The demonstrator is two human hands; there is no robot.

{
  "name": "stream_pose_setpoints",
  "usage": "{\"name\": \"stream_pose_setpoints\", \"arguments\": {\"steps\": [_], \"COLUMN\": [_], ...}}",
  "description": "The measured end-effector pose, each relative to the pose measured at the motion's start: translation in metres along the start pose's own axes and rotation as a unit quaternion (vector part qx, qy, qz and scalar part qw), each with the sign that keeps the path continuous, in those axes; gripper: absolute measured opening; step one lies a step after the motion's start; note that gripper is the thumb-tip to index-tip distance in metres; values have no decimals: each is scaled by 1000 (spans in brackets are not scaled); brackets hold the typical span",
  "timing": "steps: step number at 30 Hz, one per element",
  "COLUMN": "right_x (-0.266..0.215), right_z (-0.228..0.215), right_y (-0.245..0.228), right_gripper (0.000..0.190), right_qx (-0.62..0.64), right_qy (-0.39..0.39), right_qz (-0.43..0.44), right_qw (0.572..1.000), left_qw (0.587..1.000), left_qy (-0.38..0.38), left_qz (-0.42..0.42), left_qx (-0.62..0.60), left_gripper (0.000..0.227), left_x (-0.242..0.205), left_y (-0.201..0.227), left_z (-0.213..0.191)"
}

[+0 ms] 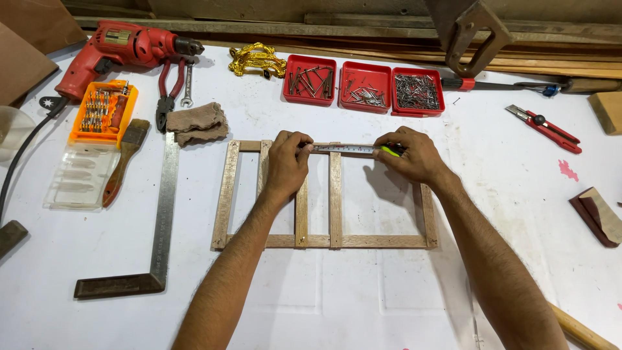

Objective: The person assembles a small wooden frame on a workbench, hammering nails into thin wood slats to attach cross pieces. They measure the frame and slats with a tape measure and ruler, sand a small block, and position additional slats before nailing them in place.

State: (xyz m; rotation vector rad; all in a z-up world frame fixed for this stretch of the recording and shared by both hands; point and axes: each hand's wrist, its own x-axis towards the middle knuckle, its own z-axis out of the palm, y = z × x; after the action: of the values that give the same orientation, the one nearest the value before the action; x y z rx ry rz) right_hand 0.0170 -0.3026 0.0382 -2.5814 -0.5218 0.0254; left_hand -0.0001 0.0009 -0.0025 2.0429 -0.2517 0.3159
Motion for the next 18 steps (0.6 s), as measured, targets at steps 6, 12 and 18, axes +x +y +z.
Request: {"name": "stream_pose_setpoints", "arguments": {"steps": [6,12,18], "right_x": [-1,-6,-22], "right_z": [3,2,-22], "right_y": [0,-4,-21], "right_gripper": [33,35,45], "right_qx": [-6,-6,60], "right_qy": [3,10,1], "right_qz": [12,24,33], "right_qw": [1000,1000,998], "left_qw": [1000,1000,999], "left_qy": [-10,6,9], "left_qz": [-15,7,49], "left_qx": [0,11,5], "left_gripper": [11,9,12], "left_x": [0,2,-1], "left_y": [3,-6,35], "left_z": [-1,1,-11]}}
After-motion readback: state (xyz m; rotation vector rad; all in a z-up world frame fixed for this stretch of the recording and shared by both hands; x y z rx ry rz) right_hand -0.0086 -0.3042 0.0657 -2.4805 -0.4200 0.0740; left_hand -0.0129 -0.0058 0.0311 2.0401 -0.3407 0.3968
